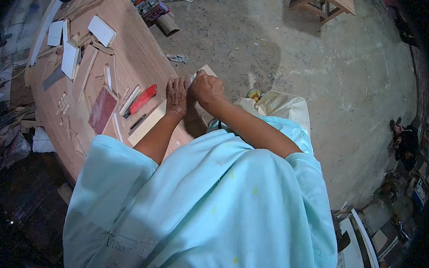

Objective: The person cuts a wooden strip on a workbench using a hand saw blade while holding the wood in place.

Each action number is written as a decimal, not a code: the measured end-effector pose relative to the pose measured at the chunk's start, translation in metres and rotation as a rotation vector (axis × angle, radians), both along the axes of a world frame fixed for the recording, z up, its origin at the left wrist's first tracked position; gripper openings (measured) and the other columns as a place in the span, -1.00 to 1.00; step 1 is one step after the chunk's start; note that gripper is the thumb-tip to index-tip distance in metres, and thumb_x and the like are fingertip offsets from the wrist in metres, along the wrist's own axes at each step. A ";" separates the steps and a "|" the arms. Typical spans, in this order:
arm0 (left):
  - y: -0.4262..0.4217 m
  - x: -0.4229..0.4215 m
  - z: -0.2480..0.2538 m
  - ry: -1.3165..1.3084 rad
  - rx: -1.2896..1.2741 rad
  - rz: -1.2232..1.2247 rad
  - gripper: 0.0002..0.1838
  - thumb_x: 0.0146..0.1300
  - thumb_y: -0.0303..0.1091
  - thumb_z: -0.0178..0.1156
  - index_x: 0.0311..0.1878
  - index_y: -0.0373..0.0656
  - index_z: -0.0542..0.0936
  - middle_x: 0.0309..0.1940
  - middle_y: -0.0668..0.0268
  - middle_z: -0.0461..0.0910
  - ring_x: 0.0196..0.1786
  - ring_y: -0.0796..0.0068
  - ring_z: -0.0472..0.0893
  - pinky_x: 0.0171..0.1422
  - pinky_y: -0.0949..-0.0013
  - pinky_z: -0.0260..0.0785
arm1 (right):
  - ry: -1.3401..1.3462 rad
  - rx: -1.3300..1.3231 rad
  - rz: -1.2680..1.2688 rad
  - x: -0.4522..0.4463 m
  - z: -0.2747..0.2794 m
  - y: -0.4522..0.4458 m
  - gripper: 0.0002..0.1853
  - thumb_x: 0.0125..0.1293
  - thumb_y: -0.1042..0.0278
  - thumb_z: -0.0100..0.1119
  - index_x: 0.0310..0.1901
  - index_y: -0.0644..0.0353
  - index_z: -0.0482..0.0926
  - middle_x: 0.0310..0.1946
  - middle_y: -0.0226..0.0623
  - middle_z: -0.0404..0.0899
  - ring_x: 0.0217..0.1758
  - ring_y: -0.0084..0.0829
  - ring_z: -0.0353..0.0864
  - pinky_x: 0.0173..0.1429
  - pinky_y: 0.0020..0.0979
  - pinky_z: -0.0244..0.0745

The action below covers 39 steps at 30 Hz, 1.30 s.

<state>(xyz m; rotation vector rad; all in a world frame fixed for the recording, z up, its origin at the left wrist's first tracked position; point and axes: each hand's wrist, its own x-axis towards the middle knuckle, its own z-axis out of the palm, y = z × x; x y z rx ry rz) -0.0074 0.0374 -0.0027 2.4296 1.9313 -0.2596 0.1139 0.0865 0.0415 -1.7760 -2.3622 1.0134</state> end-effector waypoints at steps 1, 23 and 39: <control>0.002 -0.001 0.000 0.053 -0.057 -0.008 -0.58 0.00 -0.34 -0.12 -0.02 -0.24 0.21 -0.19 0.17 0.28 -0.03 0.29 0.26 0.24 0.21 -0.16 | 0.040 0.013 0.000 0.000 0.002 0.000 -0.81 0.01 0.37 -0.10 -0.44 0.36 0.36 -0.61 -0.08 0.48 -0.46 -0.23 0.54 -0.45 -0.34 0.43; -0.003 -0.009 -0.031 0.053 0.029 0.032 -0.40 0.01 0.00 -0.09 0.00 -0.31 0.18 -0.15 0.09 0.29 0.03 0.25 0.22 0.25 0.19 -0.21 | -0.038 0.058 0.092 0.000 -0.003 -0.002 -0.87 0.02 0.41 -0.11 -0.43 0.30 0.36 -0.59 -0.03 0.48 -0.47 -0.21 0.53 -0.46 -0.33 0.43; 0.002 0.004 0.001 -0.042 0.039 0.105 -0.57 -0.02 -0.33 -0.05 -0.04 -0.28 0.20 -0.21 0.16 0.30 -0.02 0.30 0.26 0.24 0.22 -0.19 | 0.068 0.165 0.018 0.016 -0.005 -0.019 -0.81 0.10 0.36 -0.24 -0.51 0.28 0.34 -0.66 -0.03 0.45 -0.57 -0.11 0.50 -0.52 -0.24 0.40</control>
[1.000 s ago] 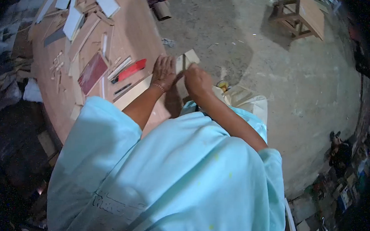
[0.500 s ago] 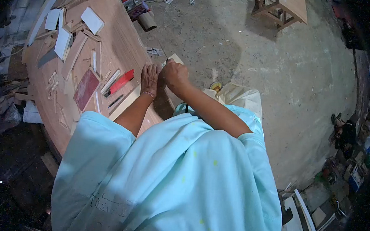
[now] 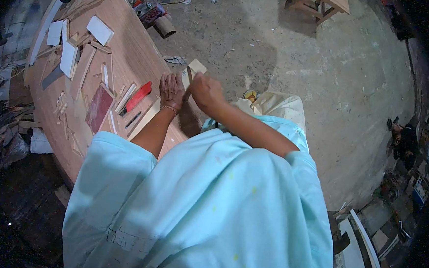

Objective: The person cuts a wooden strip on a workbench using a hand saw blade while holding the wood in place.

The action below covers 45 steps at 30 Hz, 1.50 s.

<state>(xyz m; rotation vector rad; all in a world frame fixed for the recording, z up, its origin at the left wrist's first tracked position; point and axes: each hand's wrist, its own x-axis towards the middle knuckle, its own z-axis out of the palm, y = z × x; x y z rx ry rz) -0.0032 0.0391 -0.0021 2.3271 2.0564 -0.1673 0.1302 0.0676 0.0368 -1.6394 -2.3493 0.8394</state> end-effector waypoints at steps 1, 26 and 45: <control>0.002 0.003 0.007 -0.006 0.004 0.008 -0.57 -0.02 -0.33 -0.05 -0.04 -0.28 0.20 -0.21 0.16 0.30 -0.02 0.30 0.26 0.24 0.22 -0.19 | -0.006 0.004 0.008 0.005 0.007 -0.003 -0.81 0.10 0.36 -0.24 -0.51 0.28 0.34 -0.66 -0.03 0.45 -0.57 -0.11 0.50 -0.52 -0.24 0.40; 0.005 0.006 0.016 -0.029 -0.078 0.074 -0.64 0.04 -0.42 -0.16 -0.03 -0.23 0.21 -0.16 0.17 0.31 0.03 0.36 0.24 0.25 0.24 -0.16 | -0.101 -0.109 0.079 0.004 0.024 0.008 -0.80 0.08 0.41 -0.24 -0.49 0.37 0.35 -0.59 0.03 0.46 -0.51 -0.08 0.49 -0.45 -0.23 0.40; -0.001 -0.007 -0.006 0.136 0.034 -0.084 -0.62 0.02 -0.38 -0.11 -0.04 -0.22 0.21 -0.21 0.19 0.32 -0.04 0.34 0.29 0.20 0.20 -0.12 | -0.004 -0.079 0.035 -0.021 -0.001 0.021 -0.86 0.03 0.44 -0.19 -0.46 0.34 0.33 -0.60 0.01 0.46 -0.49 -0.11 0.50 -0.46 -0.23 0.40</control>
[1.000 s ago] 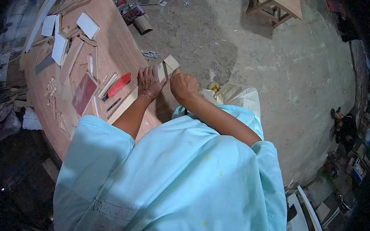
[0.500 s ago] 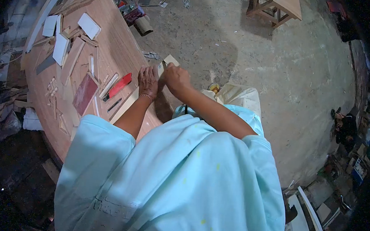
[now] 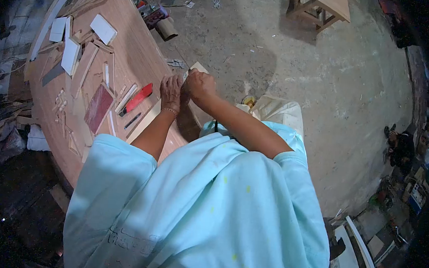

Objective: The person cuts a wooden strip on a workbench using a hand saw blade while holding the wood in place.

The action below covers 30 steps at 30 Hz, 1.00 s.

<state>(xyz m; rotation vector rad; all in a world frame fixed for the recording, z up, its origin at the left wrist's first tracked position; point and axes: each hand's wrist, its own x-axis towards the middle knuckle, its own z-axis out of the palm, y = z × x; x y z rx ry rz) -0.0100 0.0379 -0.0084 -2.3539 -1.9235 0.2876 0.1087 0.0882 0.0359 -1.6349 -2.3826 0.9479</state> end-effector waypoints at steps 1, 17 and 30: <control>-0.002 0.001 0.000 0.000 -0.009 -0.001 -0.62 0.02 -0.38 -0.11 -0.04 -0.22 0.21 -0.21 0.19 0.32 -0.04 0.34 0.29 0.20 0.20 -0.12 | 0.000 -0.009 -0.001 0.004 0.000 -0.007 -0.86 0.03 0.44 -0.19 -0.46 0.34 0.33 -0.60 0.01 0.46 -0.49 -0.11 0.50 -0.46 -0.23 0.40; 0.004 0.010 0.016 -0.180 -0.093 0.156 -0.56 0.02 -0.28 -0.10 0.00 -0.20 0.18 -0.21 0.23 0.29 -0.04 0.35 0.26 0.21 0.22 -0.13 | -0.124 -0.073 0.021 0.023 0.021 -0.012 -0.83 0.03 0.38 -0.16 -0.46 0.32 0.34 -0.60 -0.02 0.47 -0.47 -0.12 0.51 -0.41 -0.24 0.41; 0.000 0.009 0.018 -0.080 -0.179 -0.026 -0.60 0.01 -0.35 -0.15 -0.01 -0.18 0.23 -0.21 0.24 0.29 -0.01 0.36 0.25 0.24 0.25 -0.18 | -0.171 -0.097 0.030 0.015 0.002 -0.002 -0.81 0.01 0.37 -0.10 -0.41 0.32 0.40 -0.50 -0.03 0.49 -0.40 -0.16 0.53 -0.37 -0.32 0.44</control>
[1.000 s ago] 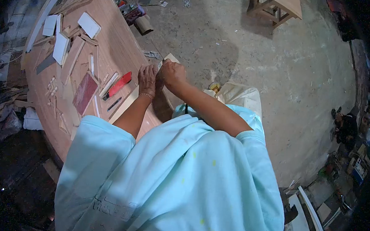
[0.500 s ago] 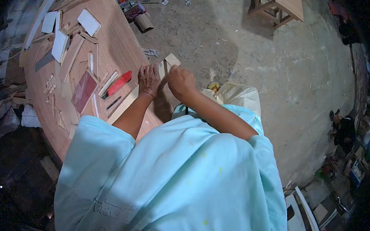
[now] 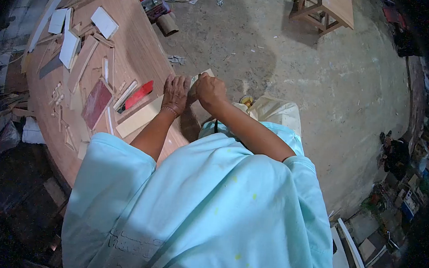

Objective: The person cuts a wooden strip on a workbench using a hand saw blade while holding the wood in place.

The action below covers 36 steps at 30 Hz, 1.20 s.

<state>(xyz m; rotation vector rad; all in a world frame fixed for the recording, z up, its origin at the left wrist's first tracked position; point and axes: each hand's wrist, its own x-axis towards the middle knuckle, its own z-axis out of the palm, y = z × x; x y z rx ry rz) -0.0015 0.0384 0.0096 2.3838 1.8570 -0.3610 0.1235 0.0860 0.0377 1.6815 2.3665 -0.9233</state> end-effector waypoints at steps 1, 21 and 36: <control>0.001 -0.001 -0.001 0.001 -0.003 0.000 -0.60 0.01 -0.35 -0.15 -0.01 -0.18 0.23 -0.21 0.24 0.29 -0.01 0.36 0.25 0.24 0.25 -0.18 | 0.001 -0.003 0.000 -0.003 -0.003 0.001 -0.81 0.01 0.37 -0.10 -0.41 0.32 0.40 -0.50 -0.03 0.49 -0.40 -0.16 0.53 -0.37 -0.32 0.44; 0.003 0.001 -0.005 -0.159 0.148 0.164 -0.65 0.03 -0.29 -0.11 -0.09 -0.20 0.23 -0.25 0.24 0.32 -0.05 0.38 0.29 0.23 0.20 -0.15 | 0.088 0.034 -0.051 0.009 0.017 -0.008 -0.79 0.11 0.38 -0.30 -0.45 0.32 0.34 -0.58 0.02 0.46 -0.48 -0.12 0.50 -0.43 -0.23 0.39; 0.003 0.001 -0.008 -0.123 0.159 0.171 -0.64 0.04 -0.32 -0.13 -0.06 -0.21 0.23 -0.22 0.22 0.32 -0.01 0.39 0.27 0.23 0.22 -0.16 | 0.035 0.046 -0.003 0.007 0.017 -0.011 -0.77 0.13 0.39 -0.30 -0.46 0.37 0.33 -0.59 0.01 0.46 -0.49 -0.09 0.50 -0.42 -0.20 0.39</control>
